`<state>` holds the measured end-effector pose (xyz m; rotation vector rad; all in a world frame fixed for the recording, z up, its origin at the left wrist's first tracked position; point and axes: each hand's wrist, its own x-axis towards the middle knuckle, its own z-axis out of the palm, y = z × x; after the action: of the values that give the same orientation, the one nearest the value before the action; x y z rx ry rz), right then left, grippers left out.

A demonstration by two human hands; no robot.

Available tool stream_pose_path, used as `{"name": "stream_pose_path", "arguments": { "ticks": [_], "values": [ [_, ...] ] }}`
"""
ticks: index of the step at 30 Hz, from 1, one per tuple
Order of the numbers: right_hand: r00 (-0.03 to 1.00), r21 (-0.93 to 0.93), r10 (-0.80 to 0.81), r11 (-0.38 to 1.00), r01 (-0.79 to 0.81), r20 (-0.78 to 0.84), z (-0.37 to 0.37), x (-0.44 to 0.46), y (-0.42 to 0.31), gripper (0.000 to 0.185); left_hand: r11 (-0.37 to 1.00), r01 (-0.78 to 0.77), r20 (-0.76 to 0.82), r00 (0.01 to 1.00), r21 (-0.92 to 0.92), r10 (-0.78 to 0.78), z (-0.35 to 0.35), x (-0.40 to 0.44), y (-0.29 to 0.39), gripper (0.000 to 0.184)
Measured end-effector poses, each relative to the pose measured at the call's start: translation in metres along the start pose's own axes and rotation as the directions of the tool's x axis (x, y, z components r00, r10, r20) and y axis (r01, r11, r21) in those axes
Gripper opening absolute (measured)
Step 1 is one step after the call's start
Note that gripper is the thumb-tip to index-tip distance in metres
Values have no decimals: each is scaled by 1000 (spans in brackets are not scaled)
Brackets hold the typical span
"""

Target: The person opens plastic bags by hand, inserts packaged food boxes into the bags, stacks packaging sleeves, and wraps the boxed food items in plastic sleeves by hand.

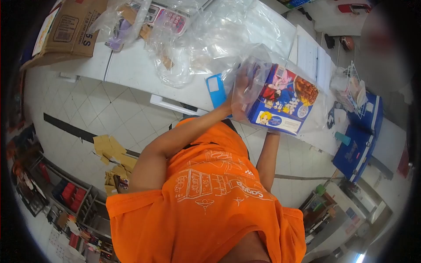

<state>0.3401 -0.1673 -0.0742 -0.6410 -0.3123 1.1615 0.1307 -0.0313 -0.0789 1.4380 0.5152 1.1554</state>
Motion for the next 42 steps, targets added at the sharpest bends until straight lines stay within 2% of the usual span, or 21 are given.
{"name": "stream_pose_path", "arguments": {
  "ticks": [1, 6, 7, 8, 9, 12, 15, 18, 20, 26, 29, 31, 32, 33, 34, 35, 37, 38, 39, 41, 42],
  "values": [
    [1000, -5, 3, 1000, -4, -18, -4, 0, -1, 70, 945, -260, 12, 965, 200, 263, 1, -4, -4, 70],
    [997, -6, -16, 1000, 16, -76, -17, 7, -16, 71, 980, 136, 54, 990, -143, -129, -1, 15, -2, 71],
    [997, -8, -22, 1000, 22, -79, -19, 11, -21, 71, 864, 267, 30, 959, -427, -282, -7, 22, 1, 72],
    [996, -9, -29, 1000, 28, -85, -20, 14, -25, 71, 654, 350, 53, 902, -670, -429, -14, 36, 12, 73],
    [995, -6, -30, 1000, 30, -92, -23, 16, -27, 71, 372, 376, 119, 821, -849, -558, -15, 44, 18, 74],
    [990, -5, -40, 999, 40, -132, -27, 22, -20, 72, 712, 443, 22, 857, -544, -515, 12, 65, 23, 76],
    [990, -15, -35, 999, 33, -139, -25, 36, -18, 73, 546, 632, 222, 741, -550, -634, 9, 75, 40, 76],
    [990, -40, -24, 999, 18, -138, -24, 52, -27, 73, 499, 644, 262, 727, -580, -635, -2, 79, 44, 80],
    [989, -48, -23, 999, 16, -144, -19, 58, -24, 74, 527, 631, 247, 743, -569, -622, -1, 81, 45, 83],
    [988, -134, -34, 991, 13, -151, -10, 66, -17, 75, 791, 441, 20, 878, -424, -478, 6, 86, 52, 90],
    [990, -406, -93, 913, 42, -107, 5, 55, -39, 75, 944, 222, -113, 960, -243, -254, -13, 90, 76, 94],
    [984, -720, -157, 692, 52, -79, 23, 14, -65, 82, 988, 121, -142, 981, -93, -134, -31, 80, 106, 96],
    [982, -849, -181, 526, 44, -62, 33, -12, -78, 91, 993, 116, -132, 984, -14, -117, -41, 75, 117, 86],
    [984, -915, -157, 377, 143, 89, 36, -39, -83, 104, 991, 114, -125, 987, 65, -105, -41, 62, 138, 78],
    [968, -942, -109, 226, 246, 227, 40, -58, -82, 119, 983, -73, -19, 997, 168, 77, -28, 49, 163, 89],
    [970, -959, -110, 164, 233, 217, 41, -63, -76, 128, 931, -270, 111, 962, 245, 250, -18, 43, 178, 100],
    [974, -978, -103, 34, 205, 201, 49, -63, -57, 148, 760, -401, 399, 894, 512, 202, -21, 42, 174, 86],
    [946, -959, -214, 93, 269, 244, 62, -51, -45, 144, 638, -476, 521, 843, 606, 135, -22, 37, 173, 79],
    [947, -932, -189, -304, 197, 261, 71, -40, -45, 133, 657, -449, 514, 851, 605, 108, -22, 38, 169, 75],
    [973, -960, -154, 194, 201, 173, 65, -16, -28, 118, 685, -410, 509, 858, 603, 66, -24, 55, 159, 66],
    [990, -959, -76, 250, 135, 120, 59, -9, -19, 111, 710, -406, 503, 860, 575, 84, -22, 61, 159, 71]
  ]
}}
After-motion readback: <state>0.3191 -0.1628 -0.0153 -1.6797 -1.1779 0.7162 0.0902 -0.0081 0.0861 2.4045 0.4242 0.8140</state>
